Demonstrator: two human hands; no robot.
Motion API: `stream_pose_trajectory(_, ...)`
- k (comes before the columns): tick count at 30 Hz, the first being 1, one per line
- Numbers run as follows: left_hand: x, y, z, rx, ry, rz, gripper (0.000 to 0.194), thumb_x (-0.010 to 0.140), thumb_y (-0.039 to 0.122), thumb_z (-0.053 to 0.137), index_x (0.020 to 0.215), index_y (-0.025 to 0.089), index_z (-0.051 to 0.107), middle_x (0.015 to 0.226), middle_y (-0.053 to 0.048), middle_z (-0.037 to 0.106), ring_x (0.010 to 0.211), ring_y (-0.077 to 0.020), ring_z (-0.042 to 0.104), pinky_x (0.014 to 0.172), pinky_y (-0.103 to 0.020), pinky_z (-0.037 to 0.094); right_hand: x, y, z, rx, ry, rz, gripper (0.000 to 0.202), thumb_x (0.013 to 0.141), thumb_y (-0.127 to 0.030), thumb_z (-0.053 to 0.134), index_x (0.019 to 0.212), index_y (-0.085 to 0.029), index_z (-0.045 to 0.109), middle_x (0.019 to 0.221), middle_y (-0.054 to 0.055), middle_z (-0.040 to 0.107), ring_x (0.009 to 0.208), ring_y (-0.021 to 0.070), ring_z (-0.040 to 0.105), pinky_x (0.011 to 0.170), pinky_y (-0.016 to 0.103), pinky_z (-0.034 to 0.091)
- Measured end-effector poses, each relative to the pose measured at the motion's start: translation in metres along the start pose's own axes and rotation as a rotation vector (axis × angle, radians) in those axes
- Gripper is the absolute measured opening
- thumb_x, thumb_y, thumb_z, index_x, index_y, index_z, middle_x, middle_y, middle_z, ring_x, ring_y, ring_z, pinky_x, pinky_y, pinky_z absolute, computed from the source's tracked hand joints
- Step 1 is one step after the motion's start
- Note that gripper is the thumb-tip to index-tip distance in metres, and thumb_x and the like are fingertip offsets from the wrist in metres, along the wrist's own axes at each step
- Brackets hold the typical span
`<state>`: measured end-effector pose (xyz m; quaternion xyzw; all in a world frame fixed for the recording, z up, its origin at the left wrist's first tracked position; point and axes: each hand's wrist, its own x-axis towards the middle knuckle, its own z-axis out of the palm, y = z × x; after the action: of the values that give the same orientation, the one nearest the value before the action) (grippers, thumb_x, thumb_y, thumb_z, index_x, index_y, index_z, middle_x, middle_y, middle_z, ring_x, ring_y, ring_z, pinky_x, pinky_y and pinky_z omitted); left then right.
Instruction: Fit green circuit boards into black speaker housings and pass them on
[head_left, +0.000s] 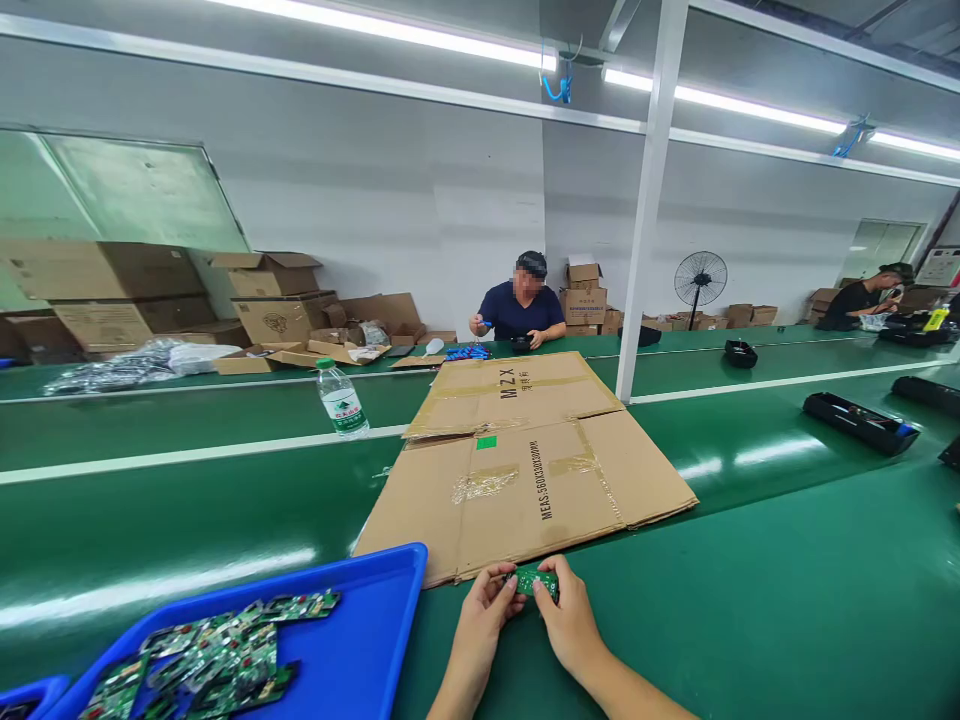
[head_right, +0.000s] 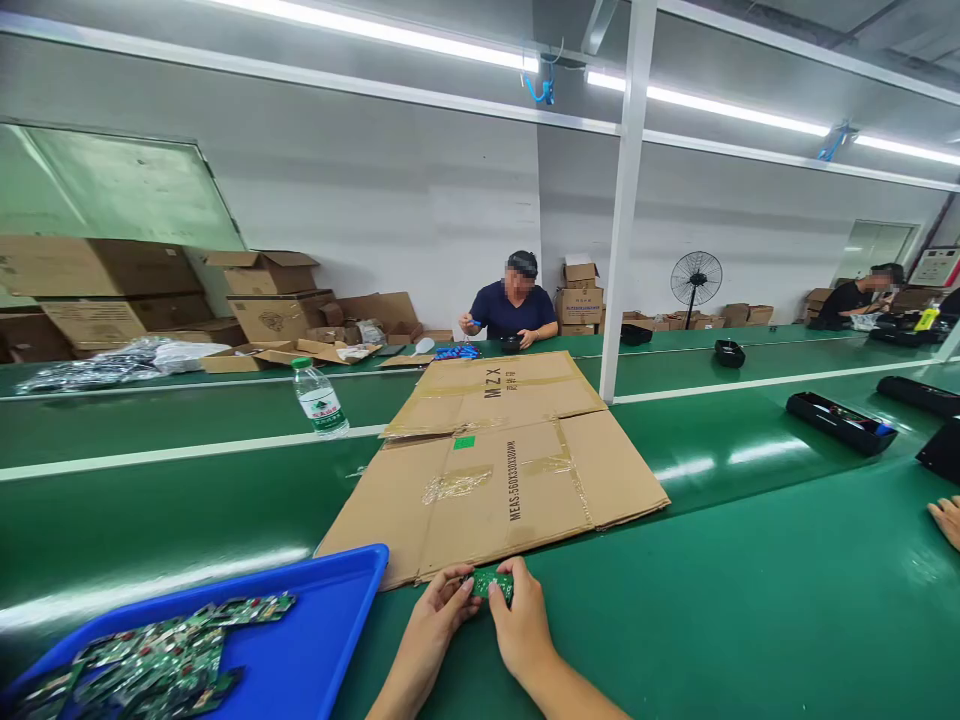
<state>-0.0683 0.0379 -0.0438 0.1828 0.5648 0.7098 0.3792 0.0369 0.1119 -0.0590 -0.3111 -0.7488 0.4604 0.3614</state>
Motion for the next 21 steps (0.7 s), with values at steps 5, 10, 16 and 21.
stream_pose_trajectory(5,-0.0029,0.0034,0.0033,0.006,0.025,0.003,0.041,0.054,0.038,0.076,0.083,0.016,0.058,0.066,0.002,0.060,0.059,-0.0138,0.060,0.061,-0.026,0.050,0.0000,0.0008,0.0008,0.016,0.008,-0.010,0.013,0.081,-0.028,0.047,0.086,-0.018,0.055,0.077,0.002,0.062,0.071,0.0163,0.056,0.064,0.025,0.042)
stream_pose_trajectory(10,-0.0043,0.0050,0.0050,0.011,0.027,0.003,0.040,0.054,0.038,0.076,0.082,0.016,0.058,0.066,0.002,0.059,0.058,-0.0130,0.058,0.061,-0.025,0.049,-0.0002,0.0015,0.0012,0.020,0.009,-0.013,0.014,0.081,-0.029,0.047,0.086,-0.018,0.055,0.078,0.002,0.062,0.071,0.0164,0.056,0.064,0.026,0.042)
stream_pose_trajectory(16,-0.0023,0.0040,0.0055,0.011,0.042,0.017,0.040,0.051,0.037,0.077,0.080,0.016,0.059,0.066,0.001,0.061,0.057,-0.0147,0.059,0.060,-0.028,0.050,-0.0002,-0.0004,0.0005,0.020,0.025,-0.012,0.014,0.081,-0.030,0.048,0.084,-0.019,0.056,0.077,0.002,0.062,0.069,0.0159,0.056,0.062,0.025,0.042)
stream_pose_trajectory(21,-0.0025,0.0036,0.0051,0.013,0.037,0.013,0.040,0.053,0.037,0.076,0.081,0.016,0.058,0.066,0.001,0.060,0.057,-0.0137,0.058,0.060,-0.027,0.049,0.0000,-0.0009,0.0002,0.011,0.010,-0.010,0.013,0.081,-0.029,0.047,0.085,-0.019,0.055,0.077,0.002,0.062,0.070,0.0160,0.056,0.064,0.025,0.042)
